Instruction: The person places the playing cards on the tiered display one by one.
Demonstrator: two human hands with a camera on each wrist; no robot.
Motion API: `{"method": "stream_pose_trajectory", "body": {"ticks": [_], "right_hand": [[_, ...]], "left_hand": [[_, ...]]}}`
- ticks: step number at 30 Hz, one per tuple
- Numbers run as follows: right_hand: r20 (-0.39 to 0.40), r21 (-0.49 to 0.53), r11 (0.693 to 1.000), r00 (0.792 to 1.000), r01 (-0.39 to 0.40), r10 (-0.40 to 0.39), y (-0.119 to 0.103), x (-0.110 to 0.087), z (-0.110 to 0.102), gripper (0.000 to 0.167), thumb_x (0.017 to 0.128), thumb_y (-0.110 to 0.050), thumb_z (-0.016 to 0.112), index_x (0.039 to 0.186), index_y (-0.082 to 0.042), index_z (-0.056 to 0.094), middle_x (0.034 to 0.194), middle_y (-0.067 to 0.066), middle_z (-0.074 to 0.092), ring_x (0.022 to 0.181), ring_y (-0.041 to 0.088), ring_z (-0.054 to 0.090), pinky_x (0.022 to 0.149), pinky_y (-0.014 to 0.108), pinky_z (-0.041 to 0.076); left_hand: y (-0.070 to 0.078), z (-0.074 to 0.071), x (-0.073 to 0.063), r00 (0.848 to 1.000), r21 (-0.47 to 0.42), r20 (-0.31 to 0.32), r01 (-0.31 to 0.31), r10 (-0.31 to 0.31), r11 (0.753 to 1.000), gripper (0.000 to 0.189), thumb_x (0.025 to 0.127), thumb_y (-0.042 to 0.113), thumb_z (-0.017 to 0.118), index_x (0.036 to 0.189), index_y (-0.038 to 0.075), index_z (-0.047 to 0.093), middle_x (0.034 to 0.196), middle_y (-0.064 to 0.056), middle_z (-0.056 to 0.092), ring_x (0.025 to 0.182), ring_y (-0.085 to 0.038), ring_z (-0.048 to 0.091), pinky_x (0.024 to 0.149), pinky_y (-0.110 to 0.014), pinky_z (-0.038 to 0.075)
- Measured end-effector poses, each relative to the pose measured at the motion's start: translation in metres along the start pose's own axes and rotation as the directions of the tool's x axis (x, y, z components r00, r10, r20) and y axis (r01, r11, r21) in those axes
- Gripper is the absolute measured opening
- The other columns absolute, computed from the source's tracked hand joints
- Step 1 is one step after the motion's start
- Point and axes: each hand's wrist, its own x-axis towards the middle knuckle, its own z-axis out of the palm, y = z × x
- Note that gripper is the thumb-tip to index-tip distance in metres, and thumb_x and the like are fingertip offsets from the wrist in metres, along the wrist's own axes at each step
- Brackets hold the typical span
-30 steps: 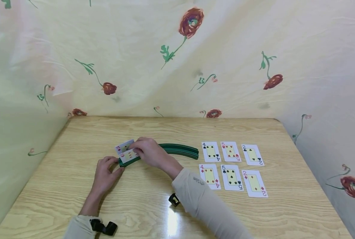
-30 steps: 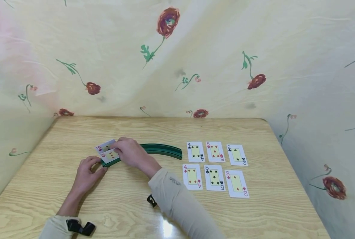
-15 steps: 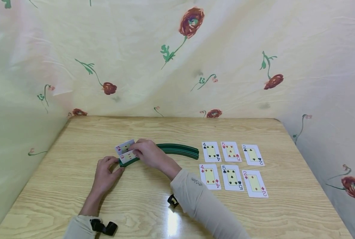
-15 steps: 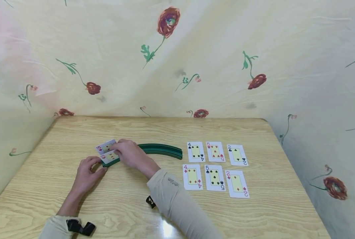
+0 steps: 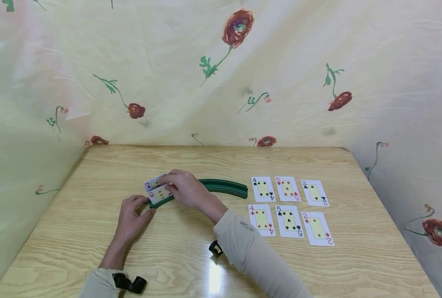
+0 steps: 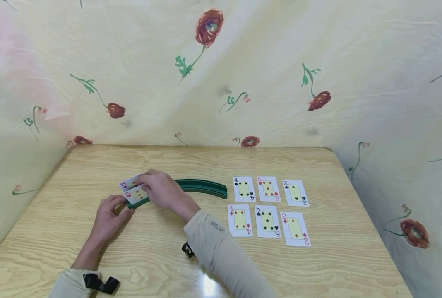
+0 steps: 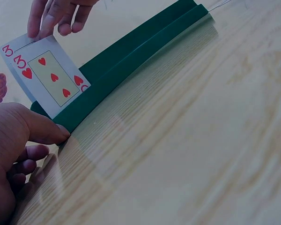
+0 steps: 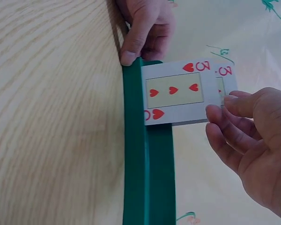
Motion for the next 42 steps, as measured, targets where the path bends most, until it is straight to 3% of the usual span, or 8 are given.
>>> {"method": "stream_pose_trajectory", "body": {"ticks": [9,20,42], "right_hand": [[-0.055,0.048,0.999,0.998,0.02,-0.018,0.0,-0.006,-0.019,0.023,0.098,-0.008,0.061,0.119,-0.007,0.071,0.12,0.009,0.07,0.096,0.016,0.072,0.079,0.019,0.056],[-0.176,0.082,0.996,0.984,0.021,-0.007,0.008,-0.03,-0.05,0.02,0.096,-0.007,0.065,0.114,-0.008,0.073,0.115,0.008,0.072,0.088,0.015,0.07,0.075,0.02,0.055],[-0.235,0.028,0.999,0.971,-0.042,0.048,0.047,-0.085,-0.09,0.025,0.092,-0.007,0.071,0.117,-0.004,0.071,0.113,0.012,0.072,0.078,0.017,0.067,0.071,0.027,0.057]], "left_hand": [[0.002,0.001,0.0,1.0,0.006,0.007,0.012,-0.012,1.0,0.028,0.083,0.001,0.075,0.109,-0.009,0.069,0.119,-0.025,0.061,0.111,-0.032,0.044,0.092,-0.042,0.033],[0.005,-0.001,-0.002,0.999,0.019,0.023,0.034,-0.035,0.999,0.029,0.085,0.001,0.074,0.111,-0.01,0.068,0.122,-0.026,0.059,0.113,-0.035,0.043,0.093,-0.044,0.032],[0.003,-0.001,-0.001,1.0,0.018,0.019,0.022,-0.023,1.0,0.03,0.084,0.0,0.073,0.111,-0.011,0.067,0.121,-0.027,0.059,0.115,-0.037,0.043,0.094,-0.045,0.032]]}}
